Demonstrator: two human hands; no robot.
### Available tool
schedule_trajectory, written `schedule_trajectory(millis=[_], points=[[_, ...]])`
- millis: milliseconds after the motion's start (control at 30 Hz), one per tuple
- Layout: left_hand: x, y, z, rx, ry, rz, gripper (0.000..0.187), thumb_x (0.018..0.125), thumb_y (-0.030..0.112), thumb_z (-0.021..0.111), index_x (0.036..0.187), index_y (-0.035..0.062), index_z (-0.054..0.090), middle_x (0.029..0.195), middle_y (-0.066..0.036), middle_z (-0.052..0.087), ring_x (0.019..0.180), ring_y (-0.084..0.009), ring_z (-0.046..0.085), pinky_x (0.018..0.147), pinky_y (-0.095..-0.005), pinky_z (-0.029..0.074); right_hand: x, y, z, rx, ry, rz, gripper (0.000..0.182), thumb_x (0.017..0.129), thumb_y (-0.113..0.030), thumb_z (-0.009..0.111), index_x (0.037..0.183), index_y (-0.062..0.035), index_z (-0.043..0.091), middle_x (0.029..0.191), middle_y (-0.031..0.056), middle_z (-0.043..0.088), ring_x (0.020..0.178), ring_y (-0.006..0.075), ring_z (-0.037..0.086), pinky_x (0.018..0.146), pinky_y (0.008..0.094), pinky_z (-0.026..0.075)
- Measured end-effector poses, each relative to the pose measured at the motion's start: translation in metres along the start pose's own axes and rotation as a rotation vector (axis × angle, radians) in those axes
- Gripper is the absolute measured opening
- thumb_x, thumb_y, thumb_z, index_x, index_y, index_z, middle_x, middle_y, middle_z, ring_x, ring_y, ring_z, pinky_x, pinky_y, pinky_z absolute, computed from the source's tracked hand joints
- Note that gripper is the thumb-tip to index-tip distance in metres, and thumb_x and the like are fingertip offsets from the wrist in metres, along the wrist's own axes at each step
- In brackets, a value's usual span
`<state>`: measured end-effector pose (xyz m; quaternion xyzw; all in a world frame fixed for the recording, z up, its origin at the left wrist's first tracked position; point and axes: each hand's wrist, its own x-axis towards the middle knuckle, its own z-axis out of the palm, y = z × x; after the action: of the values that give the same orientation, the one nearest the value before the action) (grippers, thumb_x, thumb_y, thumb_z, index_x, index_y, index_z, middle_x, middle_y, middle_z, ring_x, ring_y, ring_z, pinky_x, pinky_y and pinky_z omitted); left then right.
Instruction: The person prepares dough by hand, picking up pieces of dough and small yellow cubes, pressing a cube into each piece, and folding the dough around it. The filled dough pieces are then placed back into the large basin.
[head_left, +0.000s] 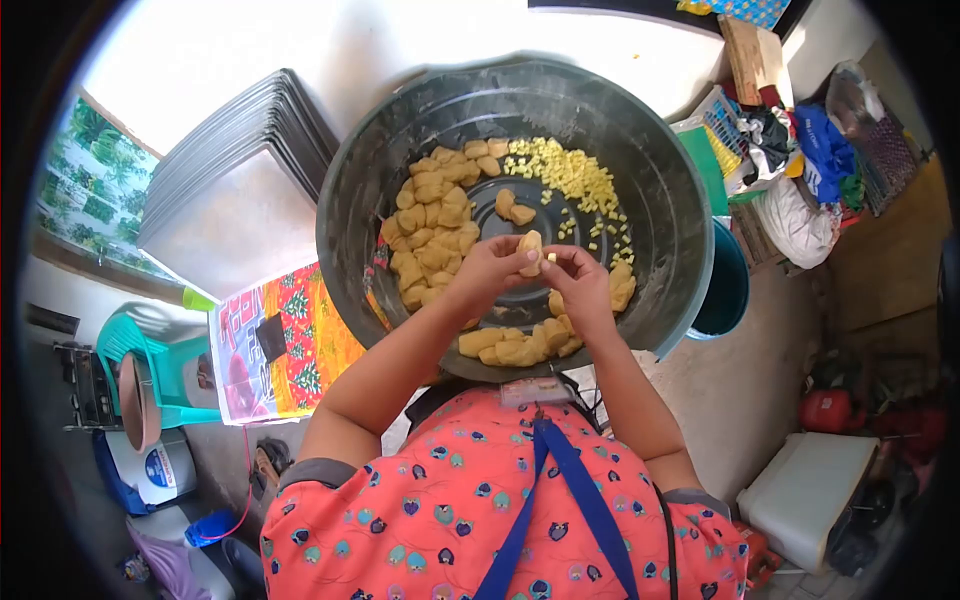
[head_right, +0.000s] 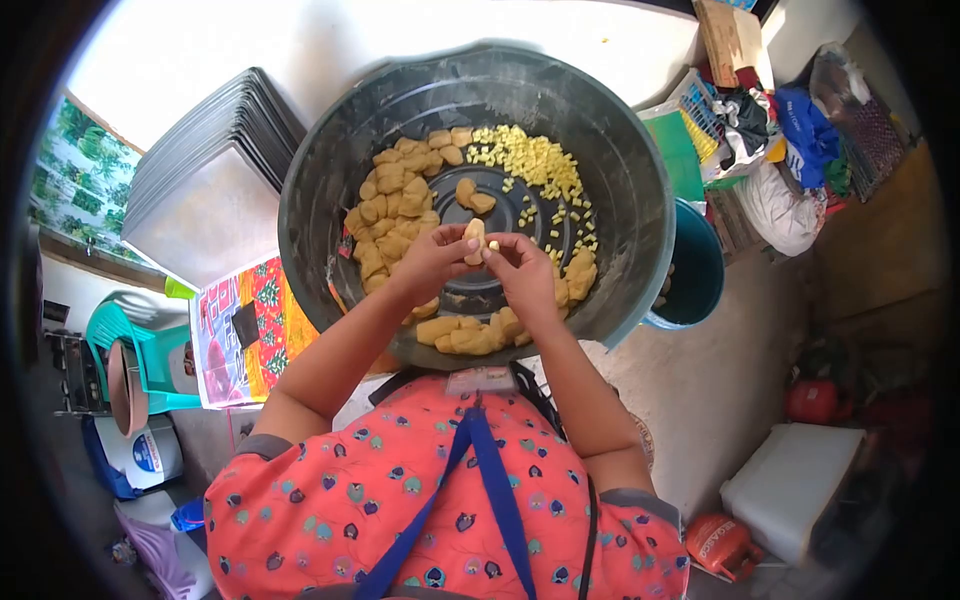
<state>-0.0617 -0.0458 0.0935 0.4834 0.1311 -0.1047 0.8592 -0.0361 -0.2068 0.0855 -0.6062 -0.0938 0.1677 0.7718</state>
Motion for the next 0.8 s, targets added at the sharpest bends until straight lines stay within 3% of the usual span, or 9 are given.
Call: schedule_trajectory(millis=[267,467,567,667,800], points=[[0.003,0.011,-0.029,0.427,0.002,0.148,0.028,0.082,0.008,0.063,0.106,-0.0052,0.057,0.094,-0.007,0.063,0.08,-0.0113,0.06,0.071,-0.0231,0.049,0.002,0.005,0.028,-0.112,0.074,-0.028,0.02,0.081,-0.005,0.069,0.099,-0.0001,0.061,0.087,0.0023,0.063,0.078,0.0071,0.058,0.073,0.0207,0.048],[0.014,-0.001,-0.042,0.399,-0.006,0.209,0.022,0.081,0.005,0.062,0.101,-0.0045,0.061,0.086,-0.005,0.064,0.072,-0.0073,0.059,0.063,-0.0204,0.047,0.007,0.016,0.052,0.071,0.215,-0.107,0.02,0.08,-0.002,0.069,0.098,-0.0016,0.059,0.086,0.0014,0.063,0.078,0.0073,0.058,0.072,0.0203,0.047],[0.014,-0.003,-0.044,0.349,-0.008,0.22,0.019,0.082,0.006,0.061,0.099,-0.0045,0.062,0.087,-0.005,0.064,0.072,-0.007,0.059,0.061,-0.0206,0.047,0.011,0.032,0.047,-0.134,0.191,-0.144,0.02,0.08,-0.001,0.068,0.097,-0.0019,0.057,0.087,0.0024,0.063,0.078,0.0074,0.058,0.071,0.0202,0.047],[0.005,0.011,-0.046,0.232,-0.047,0.088,0.022,0.083,0.004,0.059,0.102,-0.006,0.061,0.091,-0.007,0.065,0.077,-0.0108,0.062,0.066,-0.0232,0.051,0.014,0.024,0.048,-0.188,0.225,-0.054,0.019,0.081,0.0,0.067,0.096,-0.0019,0.057,0.087,0.0031,0.063,0.077,0.0074,0.058,0.068,0.0197,0.047],[0.008,0.008,-0.059,0.037,-0.105,-0.039,0.029,0.083,0.001,0.053,0.111,-0.0073,0.056,0.102,-0.012,0.063,0.09,-0.0187,0.064,0.077,-0.0291,0.054,0.024,0.022,0.042,0.008,0.18,0.059,0.017,0.082,-0.004,0.066,0.096,-0.0011,0.056,0.086,0.0028,0.062,0.074,0.0075,0.058,0.064,0.0201,0.046]])
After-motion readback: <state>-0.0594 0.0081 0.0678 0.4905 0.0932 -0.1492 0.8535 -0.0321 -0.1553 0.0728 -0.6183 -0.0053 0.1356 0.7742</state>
